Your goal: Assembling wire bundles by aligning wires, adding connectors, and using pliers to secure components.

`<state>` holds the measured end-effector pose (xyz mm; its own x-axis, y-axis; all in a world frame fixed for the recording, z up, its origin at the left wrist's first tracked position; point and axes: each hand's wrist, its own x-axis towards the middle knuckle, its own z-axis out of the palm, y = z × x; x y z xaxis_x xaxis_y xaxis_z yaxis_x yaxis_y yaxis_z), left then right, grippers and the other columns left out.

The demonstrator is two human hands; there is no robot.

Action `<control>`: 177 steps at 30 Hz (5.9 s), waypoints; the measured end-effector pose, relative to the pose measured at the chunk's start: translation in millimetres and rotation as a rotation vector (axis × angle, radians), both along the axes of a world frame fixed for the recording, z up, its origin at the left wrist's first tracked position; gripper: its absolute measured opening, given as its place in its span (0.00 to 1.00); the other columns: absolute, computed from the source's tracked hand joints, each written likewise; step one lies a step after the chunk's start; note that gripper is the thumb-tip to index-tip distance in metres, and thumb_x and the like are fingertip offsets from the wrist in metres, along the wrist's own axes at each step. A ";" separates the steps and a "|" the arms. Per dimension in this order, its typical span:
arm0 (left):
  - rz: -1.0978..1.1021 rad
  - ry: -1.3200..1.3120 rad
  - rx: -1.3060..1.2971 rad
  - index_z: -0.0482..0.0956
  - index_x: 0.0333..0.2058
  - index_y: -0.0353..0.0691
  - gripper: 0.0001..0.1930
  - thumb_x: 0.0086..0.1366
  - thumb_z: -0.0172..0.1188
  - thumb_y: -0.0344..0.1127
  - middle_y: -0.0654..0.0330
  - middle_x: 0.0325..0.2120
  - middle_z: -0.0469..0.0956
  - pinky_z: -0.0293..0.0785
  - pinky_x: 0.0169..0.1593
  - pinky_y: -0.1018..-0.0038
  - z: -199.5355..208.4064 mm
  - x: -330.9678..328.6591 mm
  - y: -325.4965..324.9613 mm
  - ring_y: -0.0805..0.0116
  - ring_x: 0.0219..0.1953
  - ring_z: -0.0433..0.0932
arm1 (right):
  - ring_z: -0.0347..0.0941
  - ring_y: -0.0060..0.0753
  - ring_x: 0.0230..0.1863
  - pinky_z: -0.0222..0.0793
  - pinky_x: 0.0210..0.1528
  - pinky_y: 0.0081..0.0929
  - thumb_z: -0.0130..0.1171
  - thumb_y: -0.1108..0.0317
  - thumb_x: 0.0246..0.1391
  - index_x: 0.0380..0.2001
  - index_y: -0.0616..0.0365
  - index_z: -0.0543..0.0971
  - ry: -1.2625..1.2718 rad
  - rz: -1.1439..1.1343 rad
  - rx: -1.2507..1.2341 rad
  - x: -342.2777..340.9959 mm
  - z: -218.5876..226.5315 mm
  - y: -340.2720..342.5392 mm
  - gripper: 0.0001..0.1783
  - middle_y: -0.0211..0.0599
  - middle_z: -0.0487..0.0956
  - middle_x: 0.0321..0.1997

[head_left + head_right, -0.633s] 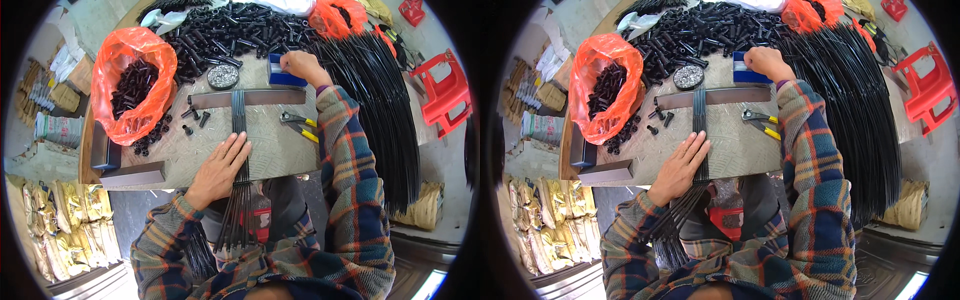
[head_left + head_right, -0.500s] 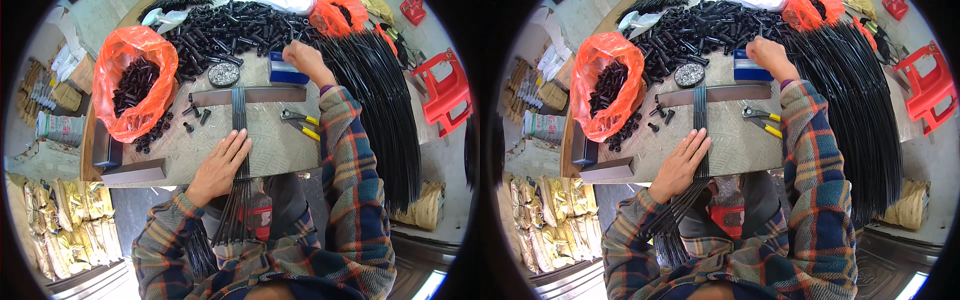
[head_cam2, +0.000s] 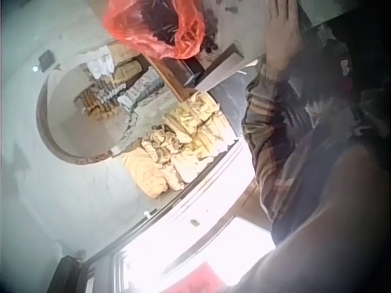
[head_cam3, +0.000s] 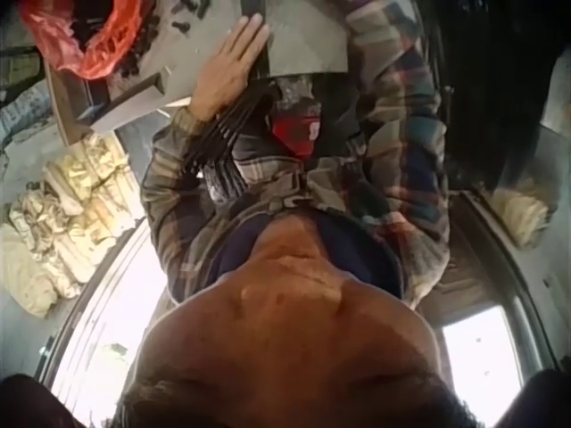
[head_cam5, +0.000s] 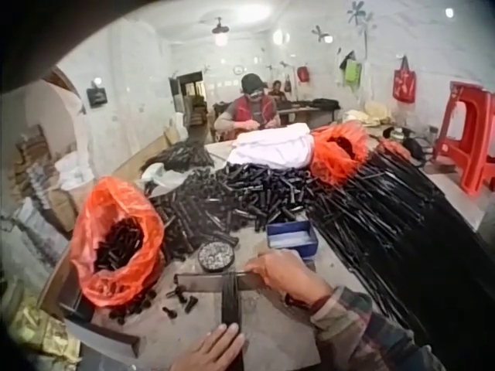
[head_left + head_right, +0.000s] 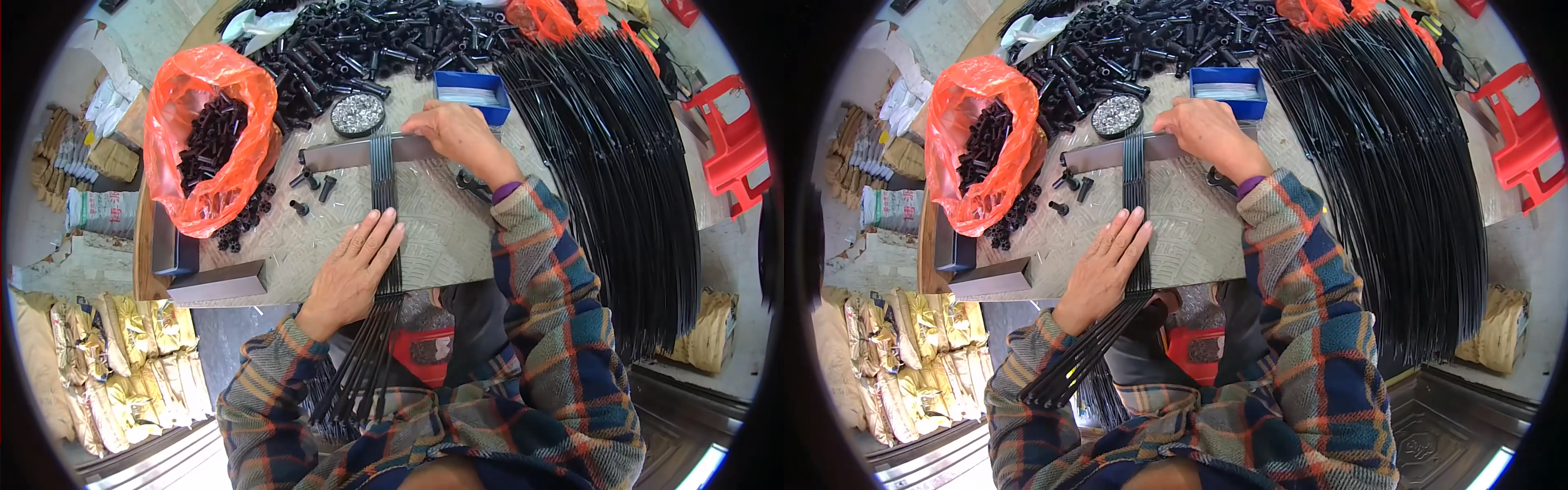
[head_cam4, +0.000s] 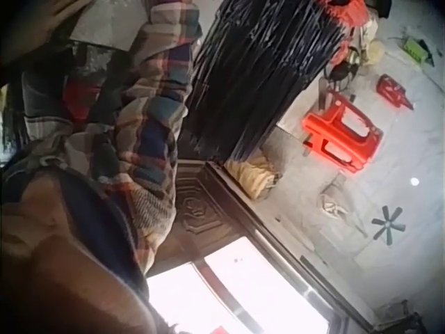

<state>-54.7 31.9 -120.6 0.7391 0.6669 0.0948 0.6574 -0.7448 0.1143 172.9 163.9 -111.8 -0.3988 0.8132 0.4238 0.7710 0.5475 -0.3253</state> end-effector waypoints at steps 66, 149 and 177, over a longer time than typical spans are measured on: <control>0.009 -0.122 -0.035 0.47 0.58 0.24 0.33 0.54 0.46 0.28 0.41 0.60 0.49 0.46 0.64 0.64 -6.1 -4.9 1.2 0.51 0.64 0.48 | 0.72 0.41 0.34 0.67 0.32 0.34 0.48 0.65 0.51 0.28 0.50 0.76 -0.127 0.066 0.079 3.7 1.4 6.4 0.07 0.32 0.74 0.29; -0.073 -0.185 -0.076 0.59 0.55 0.29 0.44 0.48 0.57 0.60 0.48 0.58 0.57 0.52 0.62 0.64 5.2 4.4 -6.3 0.50 0.62 0.52 | 0.73 0.43 0.29 0.67 0.29 0.37 0.50 0.71 0.45 0.31 0.43 0.81 -0.135 -0.010 0.104 11.2 2.5 -3.7 0.13 0.35 0.74 0.27; -0.067 -0.173 -0.084 0.59 0.56 0.30 0.45 0.48 0.57 0.60 0.49 0.59 0.55 0.53 0.62 0.63 3.4 4.2 -5.6 0.50 0.62 0.52 | 0.73 0.44 0.27 0.66 0.27 0.36 0.51 0.69 0.47 0.31 0.46 0.80 -0.187 -0.031 0.091 9.6 1.6 -2.0 0.10 0.35 0.73 0.26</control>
<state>-50.5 26.2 -117.2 0.7597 0.6276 0.1700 0.5719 -0.7693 0.2847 182.6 161.8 -110.2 -0.4531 0.7880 0.4168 0.8301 0.5434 -0.1251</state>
